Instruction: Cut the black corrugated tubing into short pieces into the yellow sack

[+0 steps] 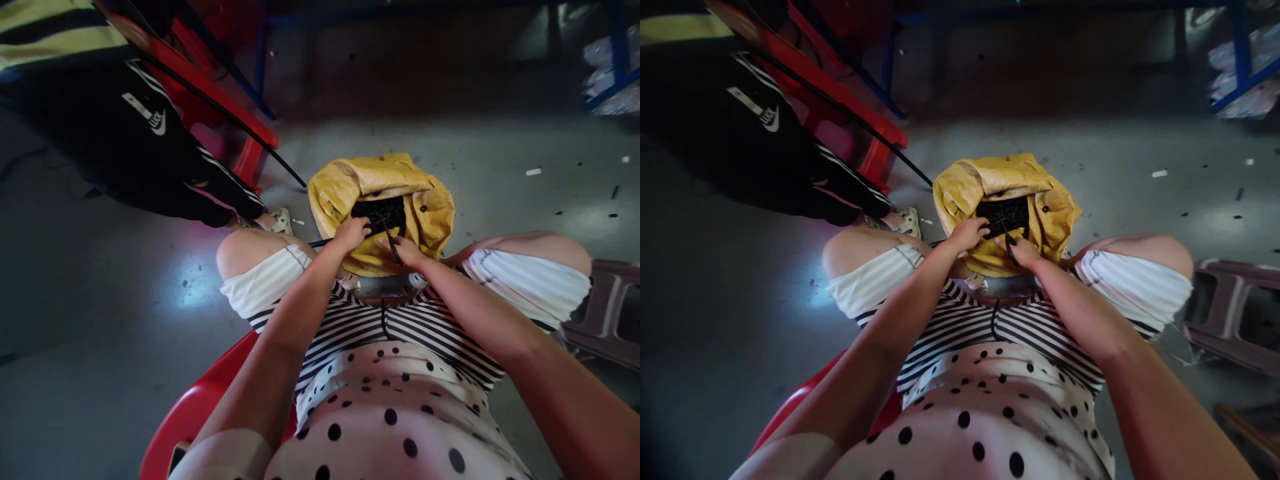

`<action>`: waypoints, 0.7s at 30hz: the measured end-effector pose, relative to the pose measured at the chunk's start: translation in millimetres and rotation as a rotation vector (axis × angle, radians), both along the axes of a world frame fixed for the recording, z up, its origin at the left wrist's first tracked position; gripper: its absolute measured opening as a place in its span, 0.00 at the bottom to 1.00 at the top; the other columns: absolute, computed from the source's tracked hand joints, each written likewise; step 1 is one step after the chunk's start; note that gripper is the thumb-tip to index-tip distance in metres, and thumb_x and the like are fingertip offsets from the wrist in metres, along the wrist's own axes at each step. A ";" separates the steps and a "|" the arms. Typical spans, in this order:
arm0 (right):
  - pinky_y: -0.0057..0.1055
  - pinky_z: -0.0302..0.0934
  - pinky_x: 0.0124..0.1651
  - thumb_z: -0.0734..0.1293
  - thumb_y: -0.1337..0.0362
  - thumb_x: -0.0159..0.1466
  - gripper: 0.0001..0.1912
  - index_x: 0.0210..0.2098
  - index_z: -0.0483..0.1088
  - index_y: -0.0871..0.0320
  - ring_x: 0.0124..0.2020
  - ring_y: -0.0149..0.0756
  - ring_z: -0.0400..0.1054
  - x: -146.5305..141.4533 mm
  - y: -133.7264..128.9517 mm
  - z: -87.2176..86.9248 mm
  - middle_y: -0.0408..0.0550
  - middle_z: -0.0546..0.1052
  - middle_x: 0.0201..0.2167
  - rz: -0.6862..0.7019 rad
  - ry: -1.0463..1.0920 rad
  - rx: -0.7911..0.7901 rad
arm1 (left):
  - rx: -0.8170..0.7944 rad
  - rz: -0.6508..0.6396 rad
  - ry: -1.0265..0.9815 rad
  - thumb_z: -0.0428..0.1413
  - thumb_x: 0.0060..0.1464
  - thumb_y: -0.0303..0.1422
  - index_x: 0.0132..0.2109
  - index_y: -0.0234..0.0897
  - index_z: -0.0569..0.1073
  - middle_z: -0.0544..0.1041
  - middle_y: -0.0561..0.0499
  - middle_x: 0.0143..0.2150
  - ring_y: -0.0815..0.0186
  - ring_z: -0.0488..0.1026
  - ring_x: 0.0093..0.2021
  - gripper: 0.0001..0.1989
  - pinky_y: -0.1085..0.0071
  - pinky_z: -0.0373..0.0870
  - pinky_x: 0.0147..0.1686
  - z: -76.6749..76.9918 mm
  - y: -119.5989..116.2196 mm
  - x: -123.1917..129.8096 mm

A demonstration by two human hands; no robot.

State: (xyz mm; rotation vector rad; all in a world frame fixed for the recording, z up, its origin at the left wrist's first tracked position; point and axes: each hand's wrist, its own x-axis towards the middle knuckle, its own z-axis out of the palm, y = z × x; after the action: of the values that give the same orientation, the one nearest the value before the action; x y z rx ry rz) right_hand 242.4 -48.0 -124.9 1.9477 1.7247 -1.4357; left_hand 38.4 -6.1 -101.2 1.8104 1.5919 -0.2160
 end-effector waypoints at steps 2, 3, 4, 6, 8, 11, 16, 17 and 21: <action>0.34 0.65 0.45 0.55 0.27 0.68 0.43 0.47 0.78 0.59 0.47 0.50 0.78 -1.2 -0.2 0.4 0.61 0.83 0.46 0.030 -0.028 -0.006 | -0.007 -0.027 0.004 0.56 0.68 0.35 0.62 0.44 0.78 0.81 0.45 0.60 0.55 0.76 0.62 0.18 0.65 0.71 0.58 -3.3 -0.1 -1.7; 0.34 0.65 0.44 0.55 0.28 0.68 0.42 0.45 0.79 0.60 0.47 0.51 0.78 -1.9 -0.4 1.4 0.62 0.83 0.45 0.048 -0.041 -0.004 | -0.009 -0.032 0.005 0.55 0.68 0.35 0.62 0.44 0.78 0.81 0.44 0.60 0.55 0.76 0.61 0.18 0.65 0.71 0.58 -4.8 -0.1 -2.6; 0.34 0.64 0.43 0.55 0.28 0.69 0.42 0.43 0.79 0.60 0.46 0.51 0.78 -2.6 -0.7 2.8 0.63 0.83 0.44 0.063 -0.051 0.001 | -0.012 -0.034 0.007 0.55 0.68 0.35 0.62 0.44 0.78 0.81 0.44 0.60 0.55 0.77 0.61 0.18 0.66 0.71 0.58 -6.2 -0.1 -3.5; 0.34 0.63 0.42 0.55 0.29 0.70 0.42 0.40 0.80 0.61 0.45 0.51 0.79 -3.8 -1.2 6.7 0.63 0.83 0.41 0.092 -0.062 0.017 | -0.023 -0.031 0.019 0.55 0.68 0.35 0.62 0.44 0.78 0.81 0.44 0.60 0.55 0.77 0.61 0.18 0.66 0.71 0.58 -8.4 -0.2 -4.9; 0.34 0.62 0.40 0.56 0.31 0.70 0.41 0.39 0.81 0.61 0.43 0.51 0.79 -4.6 -1.8 10.8 0.63 0.83 0.38 0.110 -0.066 0.037 | -0.035 -0.025 0.032 0.55 0.69 0.35 0.62 0.43 0.78 0.81 0.44 0.60 0.55 0.77 0.61 0.18 0.66 0.71 0.58 -10.2 -0.4 -6.1; 0.34 0.62 0.39 0.57 0.32 0.71 0.39 0.37 0.81 0.61 0.40 0.49 0.78 -4.8 -2.7 14.1 0.62 0.83 0.36 0.123 -0.071 0.060 | -0.048 -0.016 0.039 0.55 0.68 0.35 0.63 0.43 0.77 0.80 0.43 0.62 0.55 0.76 0.61 0.19 0.66 0.71 0.58 -11.8 -1.0 -7.6; 0.32 0.60 0.36 0.60 0.33 0.69 0.37 0.34 0.81 0.61 0.37 0.46 0.77 -2.6 -2.6 12.4 0.60 0.82 0.33 0.101 -0.080 0.097 | -0.058 0.000 0.047 0.56 0.68 0.36 0.62 0.44 0.78 0.80 0.44 0.62 0.55 0.76 0.61 0.18 0.65 0.71 0.57 -8.3 0.0 -8.3; 0.32 0.59 0.36 0.60 0.32 0.69 0.37 0.34 0.80 0.61 0.37 0.45 0.77 -1.7 -2.3 11.7 0.58 0.82 0.32 0.085 -0.071 0.095 | -0.052 0.014 0.057 0.55 0.68 0.36 0.62 0.43 0.78 0.80 0.43 0.62 0.54 0.76 0.61 0.18 0.65 0.72 0.57 -6.8 0.8 -8.1; 0.31 0.61 0.37 0.59 0.30 0.67 0.38 0.38 0.80 0.59 0.37 0.44 0.76 1.7 -1.4 8.3 0.54 0.82 0.32 -0.001 -0.008 0.005 | 0.001 0.087 0.102 0.54 0.69 0.35 0.60 0.42 0.78 0.81 0.42 0.60 0.53 0.77 0.61 0.17 0.63 0.73 0.55 -2.1 4.0 -7.5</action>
State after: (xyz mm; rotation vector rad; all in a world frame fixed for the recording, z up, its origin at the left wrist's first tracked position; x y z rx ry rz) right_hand 244.2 -49.4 -116.6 1.9539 1.7259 -1.4232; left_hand 30.9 -2.1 -103.3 1.7515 1.7376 -0.2716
